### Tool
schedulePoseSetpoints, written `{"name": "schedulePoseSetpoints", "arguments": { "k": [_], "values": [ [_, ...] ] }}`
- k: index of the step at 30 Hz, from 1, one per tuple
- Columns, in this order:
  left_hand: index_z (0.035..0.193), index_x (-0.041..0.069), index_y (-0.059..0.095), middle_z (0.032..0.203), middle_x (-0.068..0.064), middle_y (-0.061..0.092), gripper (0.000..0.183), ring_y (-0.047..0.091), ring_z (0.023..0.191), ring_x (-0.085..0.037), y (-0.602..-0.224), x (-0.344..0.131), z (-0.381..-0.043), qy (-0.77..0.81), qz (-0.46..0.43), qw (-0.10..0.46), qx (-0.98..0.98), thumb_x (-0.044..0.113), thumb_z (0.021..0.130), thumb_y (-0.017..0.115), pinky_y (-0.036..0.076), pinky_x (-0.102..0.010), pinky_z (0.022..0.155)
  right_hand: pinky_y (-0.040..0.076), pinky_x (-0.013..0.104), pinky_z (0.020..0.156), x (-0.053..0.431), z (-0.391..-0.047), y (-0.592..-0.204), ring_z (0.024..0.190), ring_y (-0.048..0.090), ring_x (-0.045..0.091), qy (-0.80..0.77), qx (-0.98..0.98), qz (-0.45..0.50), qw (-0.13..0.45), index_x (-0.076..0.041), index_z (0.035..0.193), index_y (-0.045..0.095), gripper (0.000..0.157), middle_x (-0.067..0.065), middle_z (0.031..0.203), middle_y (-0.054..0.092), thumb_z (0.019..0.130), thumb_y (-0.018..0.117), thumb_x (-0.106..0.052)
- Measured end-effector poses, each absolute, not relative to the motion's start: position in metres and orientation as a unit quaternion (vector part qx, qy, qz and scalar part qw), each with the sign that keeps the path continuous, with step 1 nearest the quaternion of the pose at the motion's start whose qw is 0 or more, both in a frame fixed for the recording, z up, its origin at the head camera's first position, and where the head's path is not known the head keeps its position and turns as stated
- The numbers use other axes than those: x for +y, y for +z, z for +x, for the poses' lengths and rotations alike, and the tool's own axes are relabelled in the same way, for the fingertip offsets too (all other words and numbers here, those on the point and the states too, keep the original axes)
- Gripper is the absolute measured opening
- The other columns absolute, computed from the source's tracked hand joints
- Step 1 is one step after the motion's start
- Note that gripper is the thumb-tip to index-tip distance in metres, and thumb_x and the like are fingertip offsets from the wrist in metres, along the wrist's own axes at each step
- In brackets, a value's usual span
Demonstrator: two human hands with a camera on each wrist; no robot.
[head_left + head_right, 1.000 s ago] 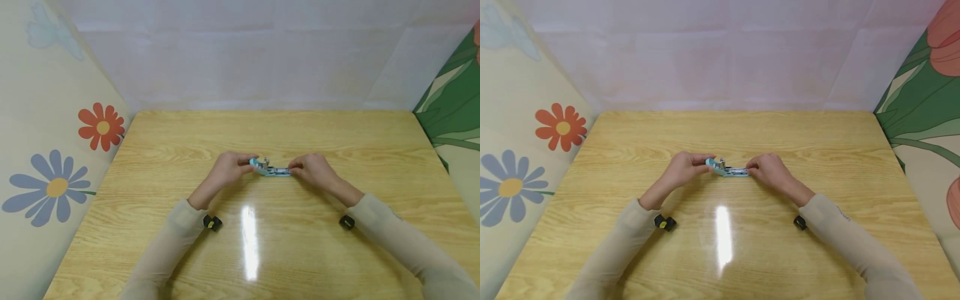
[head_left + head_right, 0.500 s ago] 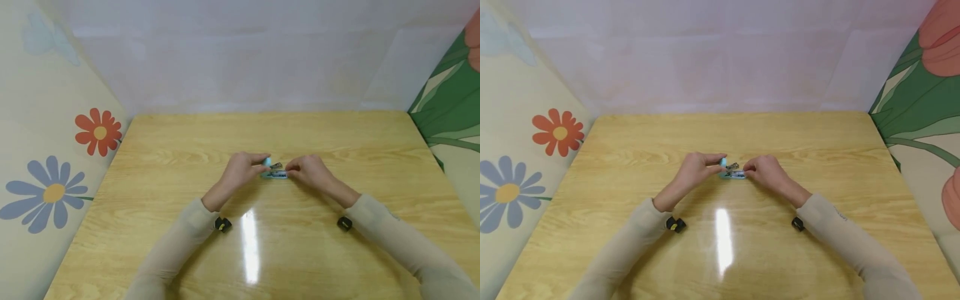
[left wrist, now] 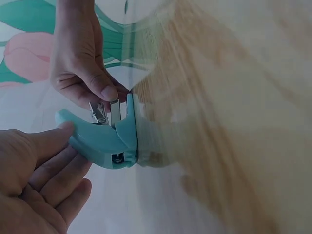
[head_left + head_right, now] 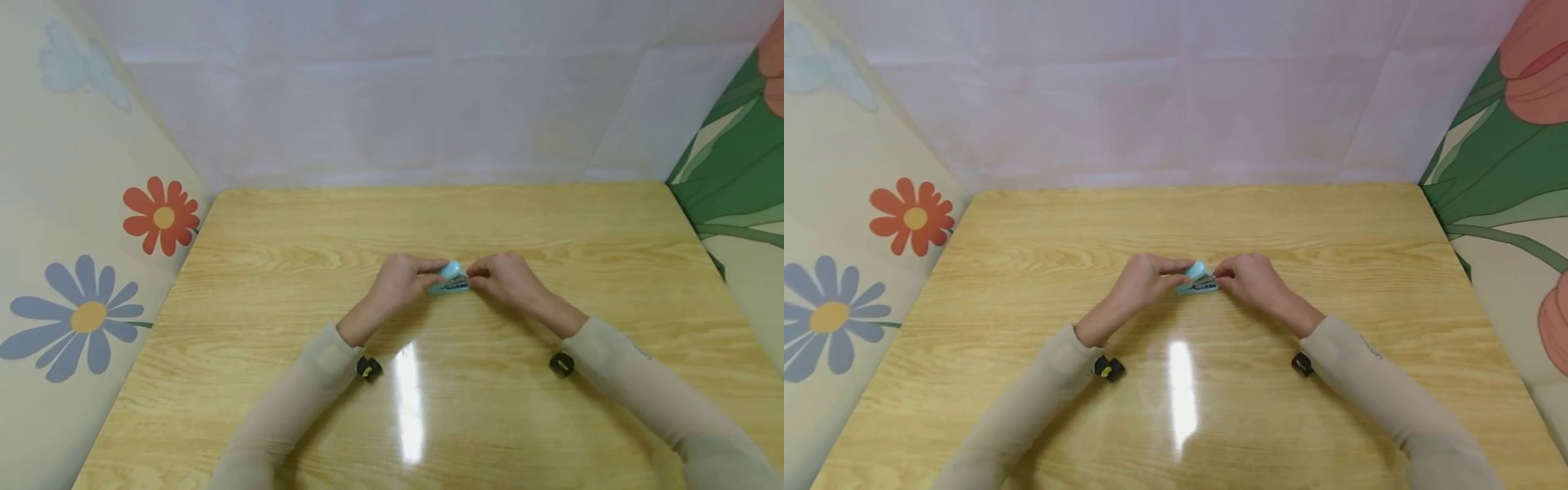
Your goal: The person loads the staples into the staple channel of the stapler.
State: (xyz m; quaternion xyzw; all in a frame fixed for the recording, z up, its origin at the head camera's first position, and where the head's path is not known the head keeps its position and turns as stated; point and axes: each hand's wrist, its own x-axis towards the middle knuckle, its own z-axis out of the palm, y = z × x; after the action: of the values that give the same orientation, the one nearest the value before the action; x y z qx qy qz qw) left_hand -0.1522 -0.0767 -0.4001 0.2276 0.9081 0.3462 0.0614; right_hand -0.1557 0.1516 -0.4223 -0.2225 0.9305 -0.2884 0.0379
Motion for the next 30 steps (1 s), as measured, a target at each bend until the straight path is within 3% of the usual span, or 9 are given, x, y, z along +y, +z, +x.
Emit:
{"name": "schedulePoseSetpoints", "arguments": {
  "k": [4,9,13,19,24,26,30],
  "values": [
    [0.122,0.013,0.073,0.116,-0.013,0.074,0.031,0.033,0.047,-0.003,-0.400,-0.075,-0.154,0.328,0.237,0.055,0.913,0.019,0.092,0.076,0.034,-0.014,0.047,0.062,0.040,0.082,0.152,-0.157,-0.422,0.089,0.077,0.026,-0.289,0.929,-0.228,0.033,-0.004,0.103,0.079,0.016,0.012,0.099,0.079,0.091,0.076,-0.014],
    [0.123,0.013,0.072,0.118,-0.012,0.073,0.031,0.032,0.050,-0.006,-0.399,-0.072,-0.157,0.301,0.240,0.077,0.920,0.019,0.093,0.075,0.032,-0.015,0.049,0.062,0.041,0.082,0.152,-0.157,-0.423,0.090,0.077,0.027,-0.294,0.926,-0.236,0.030,-0.004,0.103,0.079,0.016,0.012,0.099,0.079,0.090,0.077,-0.013],
    [0.122,0.016,0.074,0.118,-0.010,0.074,0.031,0.046,0.060,-0.006,-0.399,-0.070,-0.160,0.277,0.247,0.075,0.925,0.021,0.091,0.076,0.035,-0.015,0.052,0.062,0.042,0.082,0.153,-0.158,-0.425,0.089,0.076,0.026,-0.296,0.925,-0.235,0.033,-0.005,0.102,0.079,0.015,0.011,0.097,0.080,0.090,0.077,-0.014],
    [0.121,0.017,0.074,0.118,-0.010,0.074,0.031,0.051,0.062,-0.011,-0.400,-0.068,-0.162,0.258,0.255,0.070,0.929,0.022,0.091,0.077,0.040,-0.019,0.055,0.061,0.041,0.082,0.155,-0.159,-0.428,0.088,0.076,0.024,-0.307,0.923,-0.229,0.042,-0.005,0.102,0.079,0.016,0.010,0.097,0.080,0.088,0.079,-0.014],
    [0.120,0.017,0.075,0.116,-0.008,0.075,0.030,0.073,0.089,-0.016,-0.400,-0.065,-0.163,0.235,0.274,0.057,0.931,0.023,0.091,0.077,0.059,-0.032,0.077,0.062,0.042,0.082,0.155,-0.158,-0.427,0.087,0.076,0.025,-0.306,0.923,-0.232,0.040,-0.004,0.101,0.079,0.017,0.011,0.095,0.079,0.087,0.080,-0.013],
    [0.120,0.017,0.076,0.116,-0.008,0.075,0.030,0.074,0.099,-0.018,-0.400,-0.065,-0.164,0.231,0.277,0.058,0.931,0.024,0.091,0.077,0.060,-0.036,0.084,0.062,0.042,0.082,0.155,-0.158,-0.427,0.087,0.076,0.025,-0.306,0.923,-0.228,0.043,-0.003,0.102,0.079,0.017,0.011,0.096,0.079,0.087,0.079,-0.012],
    [0.122,0.019,0.075,0.118,-0.007,0.075,0.031,0.073,0.100,-0.018,-0.398,-0.065,-0.165,0.227,0.271,0.077,0.932,0.025,0.092,0.076,0.060,-0.035,0.085,0.061,0.042,0.083,0.154,-0.158,-0.427,0.089,0.076,0.025,-0.309,0.924,-0.218,0.054,-0.004,0.103,0.078,0.018,0.011,0.098,0.079,0.088,0.079,-0.013]
  ]
}}
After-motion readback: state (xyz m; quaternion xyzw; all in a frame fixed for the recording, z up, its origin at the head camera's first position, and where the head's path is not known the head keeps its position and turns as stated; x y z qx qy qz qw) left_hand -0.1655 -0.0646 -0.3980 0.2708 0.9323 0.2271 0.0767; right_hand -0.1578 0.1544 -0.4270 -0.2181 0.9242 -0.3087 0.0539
